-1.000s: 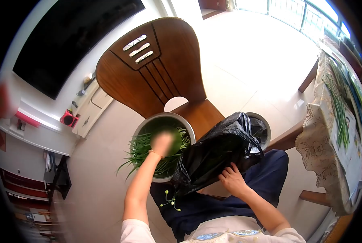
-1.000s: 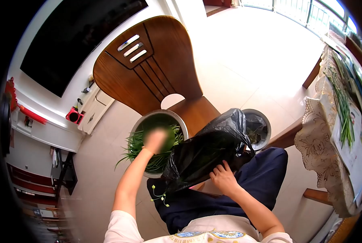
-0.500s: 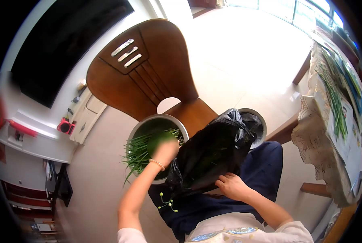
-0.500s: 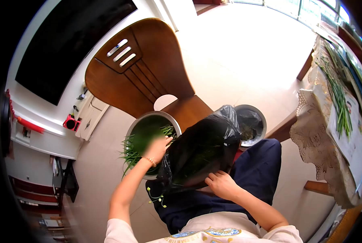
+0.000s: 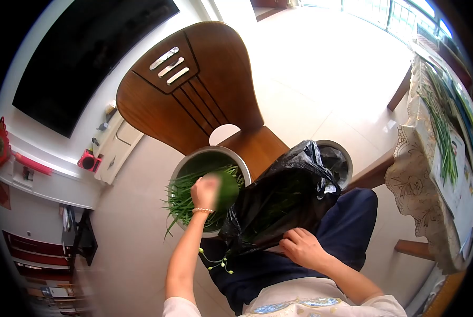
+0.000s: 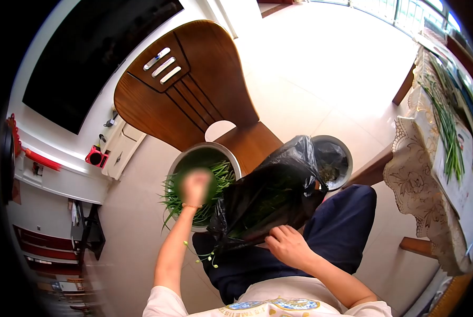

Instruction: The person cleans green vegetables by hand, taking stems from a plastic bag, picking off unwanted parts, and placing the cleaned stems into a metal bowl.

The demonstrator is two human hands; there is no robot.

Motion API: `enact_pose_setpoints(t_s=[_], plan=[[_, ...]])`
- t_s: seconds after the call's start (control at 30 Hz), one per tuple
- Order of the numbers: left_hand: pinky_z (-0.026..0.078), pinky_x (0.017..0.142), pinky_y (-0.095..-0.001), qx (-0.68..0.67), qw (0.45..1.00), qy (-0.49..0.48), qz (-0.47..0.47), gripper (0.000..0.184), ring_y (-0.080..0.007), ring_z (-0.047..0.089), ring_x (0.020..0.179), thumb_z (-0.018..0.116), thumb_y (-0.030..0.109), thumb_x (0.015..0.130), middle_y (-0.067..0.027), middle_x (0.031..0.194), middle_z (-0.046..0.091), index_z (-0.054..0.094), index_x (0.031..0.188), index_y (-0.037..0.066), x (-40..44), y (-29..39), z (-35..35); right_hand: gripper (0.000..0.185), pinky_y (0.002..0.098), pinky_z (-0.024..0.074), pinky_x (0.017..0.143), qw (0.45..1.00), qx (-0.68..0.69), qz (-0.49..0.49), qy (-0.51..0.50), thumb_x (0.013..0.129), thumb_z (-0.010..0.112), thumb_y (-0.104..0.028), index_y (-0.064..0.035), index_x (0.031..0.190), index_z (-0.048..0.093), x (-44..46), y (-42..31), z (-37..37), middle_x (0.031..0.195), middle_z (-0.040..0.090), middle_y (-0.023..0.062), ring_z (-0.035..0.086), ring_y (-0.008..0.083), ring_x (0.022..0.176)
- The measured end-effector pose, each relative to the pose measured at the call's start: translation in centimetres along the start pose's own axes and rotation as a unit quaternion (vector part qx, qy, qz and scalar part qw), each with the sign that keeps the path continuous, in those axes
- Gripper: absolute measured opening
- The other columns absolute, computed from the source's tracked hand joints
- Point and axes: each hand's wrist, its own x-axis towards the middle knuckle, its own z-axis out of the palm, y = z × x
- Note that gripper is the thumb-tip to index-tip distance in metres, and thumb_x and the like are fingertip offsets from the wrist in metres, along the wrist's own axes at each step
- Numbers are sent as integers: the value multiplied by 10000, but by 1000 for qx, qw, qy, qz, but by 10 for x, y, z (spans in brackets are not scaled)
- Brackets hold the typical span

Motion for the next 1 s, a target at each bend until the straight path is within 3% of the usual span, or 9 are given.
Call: enact_pose_setpoints(t_s=[0.07,0.13,0.2,0.33,0.4,0.6,0.73,0.93,1.0], plan=[[458,556,-311,-6,996,0,-88,188,-212,594,573,586,203,780,-140,665,609,633,806,23,3,62,-25,139,325,440,742,1000,-3,25,16,682,605,-84,-48,804,551,7,6,0,840,506,81,514,249,808],[463,569,-287,-86,985,-133,-74,183,-147,587,591,590,185,799,-123,706,626,636,867,22,0,100,-55,187,317,442,774,998,-12,52,42,656,594,-58,-40,841,569,14,22,3,920,536,91,511,259,890],[480,600,-275,-175,952,-230,-105,172,-171,608,619,581,169,819,-113,750,638,638,894,25,-14,157,-70,203,326,428,824,994,-61,64,63,664,586,-69,-39,864,578,24,43,11,946,542,97,504,254,936],[453,825,-376,-31,892,-407,193,275,-217,593,929,586,255,822,-113,968,616,606,1001,48,-49,175,-37,168,377,352,933,987,-149,43,51,737,568,-160,-50,860,598,37,72,21,921,571,84,513,245,941],[314,966,-469,84,836,-443,312,396,-223,496,1091,546,376,821,-95,1058,582,567,1063,64,-65,162,-5,165,372,343,943,971,-160,83,-156,769,552,-206,-68,841,608,32,74,20,842,596,74,546,239,889],[36,1058,-502,471,730,-445,215,689,-273,364,1195,432,628,756,-110,915,628,667,881,-8,-39,162,16,115,355,409,850,982,-148,56,-102,743,573,-170,-64,788,576,-4,89,15,724,565,60,575,242,711],[72,1052,-516,515,763,-306,244,564,-273,287,1258,566,516,734,-100,1138,537,619,989,15,-33,175,-15,108,346,439,782,979,-118,125,-107,723,561,-122,-48,800,577,17,86,10,760,557,78,566,241,755],[308,947,-497,226,914,-262,209,367,-308,464,1090,655,335,717,-117,1065,572,612,928,38,-67,252,-94,156,350,458,723,978,-175,108,-28,738,505,-82,-35,869,576,67,138,39,986,533,139,537,286,923],[420,845,-401,47,952,-261,150,279,-269,553,947,658,276,730,-78,949,617,625,893,52,-100,260,-82,195,380,450,767,961,-205,120,144,769,501,-134,-34,909,594,77,177,64,986,556,153,534,322,944]])
